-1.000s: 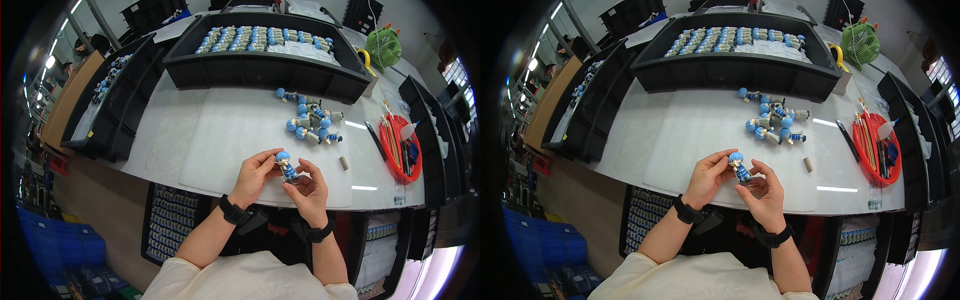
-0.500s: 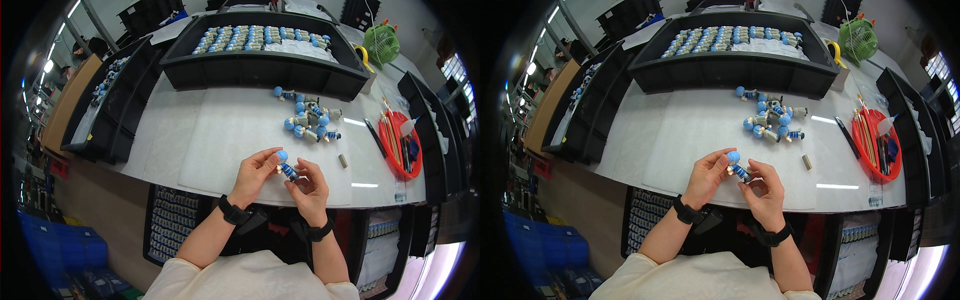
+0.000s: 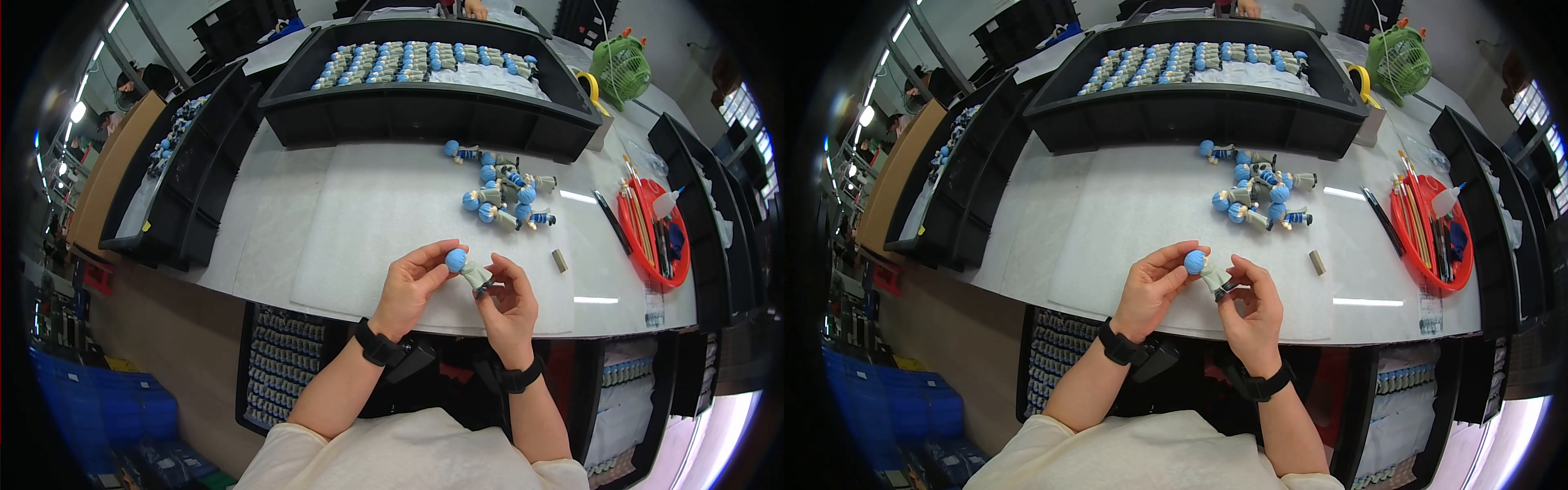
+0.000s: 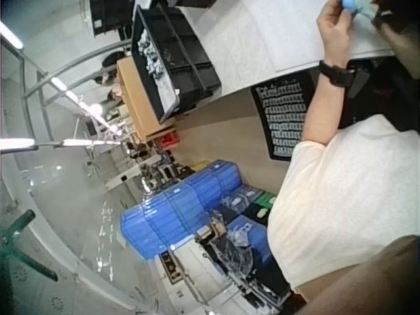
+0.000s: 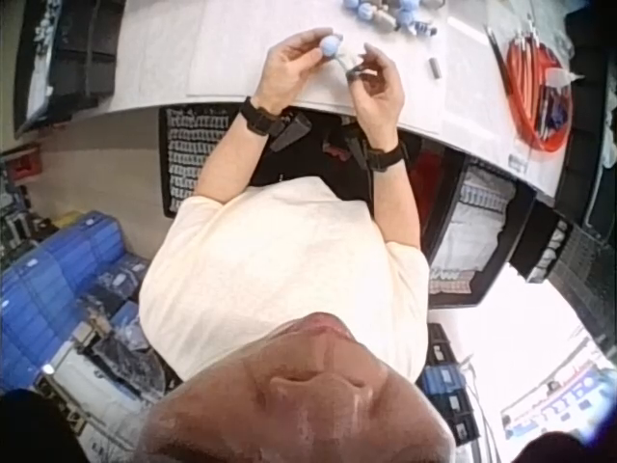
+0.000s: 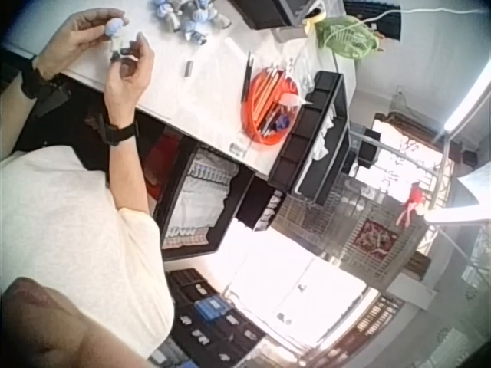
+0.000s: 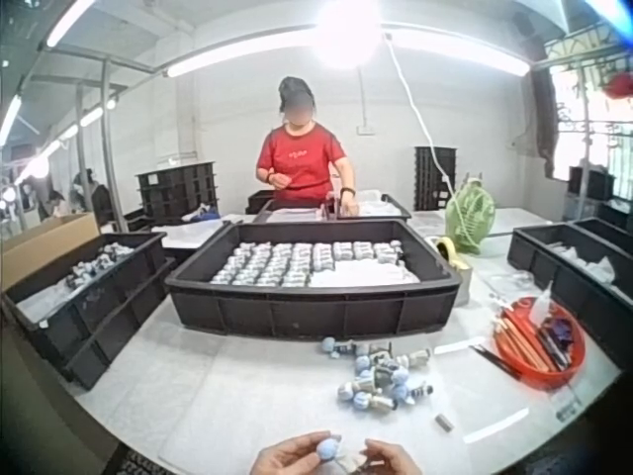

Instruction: Assembling small plastic figurines and placing them into organized trays and shipping boxes.

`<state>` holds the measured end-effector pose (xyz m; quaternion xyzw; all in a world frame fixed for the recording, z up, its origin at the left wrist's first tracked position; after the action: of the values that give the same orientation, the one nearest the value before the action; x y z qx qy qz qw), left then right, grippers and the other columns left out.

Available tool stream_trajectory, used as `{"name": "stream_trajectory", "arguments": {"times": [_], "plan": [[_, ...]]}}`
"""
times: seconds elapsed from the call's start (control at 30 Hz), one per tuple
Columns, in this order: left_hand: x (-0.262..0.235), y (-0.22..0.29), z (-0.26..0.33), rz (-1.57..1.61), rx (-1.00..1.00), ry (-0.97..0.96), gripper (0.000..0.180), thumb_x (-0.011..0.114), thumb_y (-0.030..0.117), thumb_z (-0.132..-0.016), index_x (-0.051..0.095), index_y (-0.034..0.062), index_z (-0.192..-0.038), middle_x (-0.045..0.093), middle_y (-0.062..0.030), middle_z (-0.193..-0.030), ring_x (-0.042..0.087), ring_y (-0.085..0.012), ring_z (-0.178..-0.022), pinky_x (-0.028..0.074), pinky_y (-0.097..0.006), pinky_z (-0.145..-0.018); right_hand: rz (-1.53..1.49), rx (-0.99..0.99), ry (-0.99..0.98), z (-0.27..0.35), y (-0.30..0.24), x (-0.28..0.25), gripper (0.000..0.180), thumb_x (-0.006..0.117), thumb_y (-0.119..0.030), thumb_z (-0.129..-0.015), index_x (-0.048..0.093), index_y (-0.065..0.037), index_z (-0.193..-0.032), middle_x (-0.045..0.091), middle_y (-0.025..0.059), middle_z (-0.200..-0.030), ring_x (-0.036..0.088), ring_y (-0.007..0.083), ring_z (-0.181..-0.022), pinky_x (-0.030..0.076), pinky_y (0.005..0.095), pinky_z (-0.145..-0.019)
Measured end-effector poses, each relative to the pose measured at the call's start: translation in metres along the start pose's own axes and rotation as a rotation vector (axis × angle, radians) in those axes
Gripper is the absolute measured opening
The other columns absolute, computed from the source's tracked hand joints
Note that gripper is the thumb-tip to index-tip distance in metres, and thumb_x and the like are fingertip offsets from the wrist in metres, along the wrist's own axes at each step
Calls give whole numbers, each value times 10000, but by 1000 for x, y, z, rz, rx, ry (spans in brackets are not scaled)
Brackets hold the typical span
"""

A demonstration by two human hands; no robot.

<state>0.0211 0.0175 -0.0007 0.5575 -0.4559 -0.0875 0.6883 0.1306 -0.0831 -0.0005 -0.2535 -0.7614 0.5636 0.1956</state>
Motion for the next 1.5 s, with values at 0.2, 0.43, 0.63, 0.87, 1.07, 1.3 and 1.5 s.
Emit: {"name": "stream_trajectory", "arguments": {"times": [0.2, 0.43, 0.63, 0.87, 1.07, 1.3, 1.5], "plan": [[0, -4, -2, -85, -73, 55, 272, 485, 40, -860, 504, -14, -1126, 573, -105, -1061, 541, -155, -973, 442, -292, -847, -78, 44, -12, 1, -2, 1, 402, 627, 22, -739, 488, 9, -1115, 518, 55, -945, 523, 103, -823, 450, 213, -695], [0, -4, -3, -64, -70, 39, 256, 480, 33, -861, 502, -21, -1111, 572, -109, -1050, 547, -151, -954, 451, -281, -832, -118, 57, -57, 1, -5, 3, 389, 630, 9, -749, 489, 18, -1111, 527, 52, -920, 531, 97, -795, 448, 211, -694], [0, -2, -2, -23, -47, 40, 265, 479, 18, -854, 487, -7, -1118, 550, -118, -1091, 539, -150, -969, 448, -279, -830, -115, 55, -50, 3, -4, 3, 332, 545, 57, -775, 498, 20, -1101, 528, 48, -895, 533, 98, -783, 454, 212, -674], [-1, -4, -2, -18, -12, 21, 280, 475, -1, -844, 478, 6, -1124, 528, -132, -1126, 535, -171, -990, 444, -282, -840, -220, 124, -70, 1, -9, -3, 242, 500, -1, -830, 532, 22, -1068, 538, 43, -878, 524, 93, -746, 440, 210, -657], [4, -1, -2, 5, -56, 25, 300, 451, -14, -845, 454, 0, -1145, 526, -145, -1121, 538, -198, -1009, 444, -305, -865, -219, 119, -111, 1, -11, 3, 300, 609, -95, -802, 536, 23, -1068, 558, 34, -795, 522, 80, -722, 434, 201, -633], [3, 4, 4, -35, -51, 15, 301, 459, -24, -843, 451, -15, -1144, 522, -151, -1120, 534, -219, -1025, 452, -296, -856, -119, 22, -76, 3, -7, 8, 329, 680, -100, -741, 557, 15, -1023, 570, 32, -780, 521, 62, -668, 432, 175, -571], [10, 0, -2, -162, 54, -22, 290, 485, -60, -810, 490, -26, -1099, 546, -142, -1083, 527, -226, -1022, 424, -323, -895, 25, -85, -16, 2, -10, -2, 285, 641, -125, -730, 568, 13, -968, 589, 113, -789, 530, 146, -576, 446, 250, -546]]}}
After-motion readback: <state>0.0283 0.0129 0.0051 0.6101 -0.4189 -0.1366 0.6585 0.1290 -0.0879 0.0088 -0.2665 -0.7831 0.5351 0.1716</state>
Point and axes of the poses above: each hand's wrist, its own z-axis away from the middle knuckle, its own x-axis out of the palm, y = z × x, the point moved 3 cm from there along -z, towards the middle knuckle
